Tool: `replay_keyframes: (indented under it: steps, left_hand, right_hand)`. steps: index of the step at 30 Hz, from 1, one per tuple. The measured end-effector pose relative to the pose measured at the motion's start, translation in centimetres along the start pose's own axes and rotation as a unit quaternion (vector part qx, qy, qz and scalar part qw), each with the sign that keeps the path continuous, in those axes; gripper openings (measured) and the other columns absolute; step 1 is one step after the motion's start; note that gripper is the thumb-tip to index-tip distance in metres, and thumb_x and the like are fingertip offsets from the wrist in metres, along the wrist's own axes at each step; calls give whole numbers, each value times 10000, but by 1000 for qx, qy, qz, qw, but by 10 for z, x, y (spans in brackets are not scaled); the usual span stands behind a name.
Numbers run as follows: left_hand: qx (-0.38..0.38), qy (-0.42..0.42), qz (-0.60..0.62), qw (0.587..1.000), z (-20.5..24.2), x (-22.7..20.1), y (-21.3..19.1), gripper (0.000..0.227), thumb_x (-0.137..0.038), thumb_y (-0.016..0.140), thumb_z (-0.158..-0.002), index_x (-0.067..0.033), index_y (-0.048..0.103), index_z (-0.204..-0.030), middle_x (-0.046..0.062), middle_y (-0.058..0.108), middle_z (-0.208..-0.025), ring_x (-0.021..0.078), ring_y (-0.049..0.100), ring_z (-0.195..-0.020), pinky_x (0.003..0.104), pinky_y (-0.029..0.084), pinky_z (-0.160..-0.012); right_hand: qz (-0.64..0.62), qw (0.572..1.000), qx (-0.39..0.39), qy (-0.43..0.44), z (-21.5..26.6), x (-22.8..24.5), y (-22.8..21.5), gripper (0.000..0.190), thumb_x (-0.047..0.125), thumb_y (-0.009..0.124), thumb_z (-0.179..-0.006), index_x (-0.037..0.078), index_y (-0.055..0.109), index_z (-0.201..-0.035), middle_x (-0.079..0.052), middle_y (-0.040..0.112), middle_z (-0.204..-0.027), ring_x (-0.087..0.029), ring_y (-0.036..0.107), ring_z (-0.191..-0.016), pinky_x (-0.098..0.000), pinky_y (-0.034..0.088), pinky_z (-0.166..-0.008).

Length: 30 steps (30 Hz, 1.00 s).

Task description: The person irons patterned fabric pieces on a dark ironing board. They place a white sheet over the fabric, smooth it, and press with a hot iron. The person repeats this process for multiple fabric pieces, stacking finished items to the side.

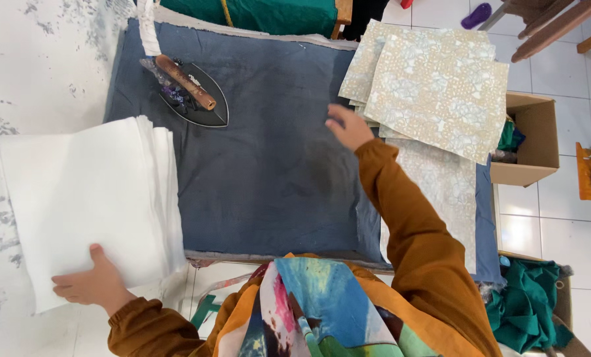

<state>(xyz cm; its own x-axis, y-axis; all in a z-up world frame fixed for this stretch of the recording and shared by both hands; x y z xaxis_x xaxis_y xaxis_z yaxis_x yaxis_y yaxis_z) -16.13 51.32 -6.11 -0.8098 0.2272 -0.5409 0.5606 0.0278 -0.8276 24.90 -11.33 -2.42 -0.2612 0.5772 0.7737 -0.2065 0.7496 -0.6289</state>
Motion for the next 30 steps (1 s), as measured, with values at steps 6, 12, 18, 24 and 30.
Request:
replay_keyframes:
  steps: [6, 12, 18, 24, 30]
  left_hand:
    - [-21, -135, 18, 991, -41, 27, -7, 712, -514, 720, -984, -8, 422, -1387, 161, 418, -1379, 356, 367, -1270, 540, 278, -1021]
    - [-27, 0, 45, 999, -30, 2, -34, 213, -293, 742, -1011, -149, 585, -1018, -9, 637, -1002, 225, 576, -979, 437, 296, -1023]
    - [-232, 282, -26, 930, -19, -55, -55, 203, -205, 803, -1007, -116, 633, -941, 19, 612, -984, 248, 541, -964, 449, 336, -896]
    - [-11, 304, 28, 952, 20, -91, -30, 161, -229, 755, -1065, -107, 652, -1051, 79, 651, -1157, 295, 561, -1145, 503, 374, -1029]
    - [3, 399, 27, 917, 97, -114, -15, 439, -293, 802, -807, -14, 633, -1101, 259, 585, -1350, 417, 504, -1290, 551, 345, -1072]
  right_hand:
    - [-165, 979, 116, 15, 154, 33, 77, 407, 156, 623, -988, 32, 595, -1374, -132, 728, -1251, -198, 732, -1102, -317, 572, -950]
    - [-242, 959, -12, 147, 253, 18, 97, 356, 178, 631, -1007, 29, 637, -1330, -95, 750, -1197, -157, 697, -1084, -296, 543, -920]
    - [-127, 985, -5, 117, 256, 38, 80, 359, 187, 638, -988, 39, 653, -1315, -78, 761, -1178, -155, 715, -1041, -301, 555, -878]
    - [-147, 988, -17, 48, 227, 82, 89, 349, 172, 642, -1003, 22, 644, -1318, -111, 749, -1201, -181, 717, -1070, -314, 560, -900]
    - [-154, 987, 46, 29, 226, 99, 116, 350, 152, 643, -994, 18, 642, -1317, -114, 747, -1210, -182, 712, -1095, -317, 558, -908]
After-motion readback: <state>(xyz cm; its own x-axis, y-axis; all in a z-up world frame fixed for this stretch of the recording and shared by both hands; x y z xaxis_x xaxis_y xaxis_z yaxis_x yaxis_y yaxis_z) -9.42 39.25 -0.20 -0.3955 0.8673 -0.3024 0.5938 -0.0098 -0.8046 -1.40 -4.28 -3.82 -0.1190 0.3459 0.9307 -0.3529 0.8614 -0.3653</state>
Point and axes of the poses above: each hand's wrist, its own z-axis away from the middle knuckle, its own y-axis out of the palm, x = y × z, the point moved 5 cm from there along -z, towards the middle knuckle
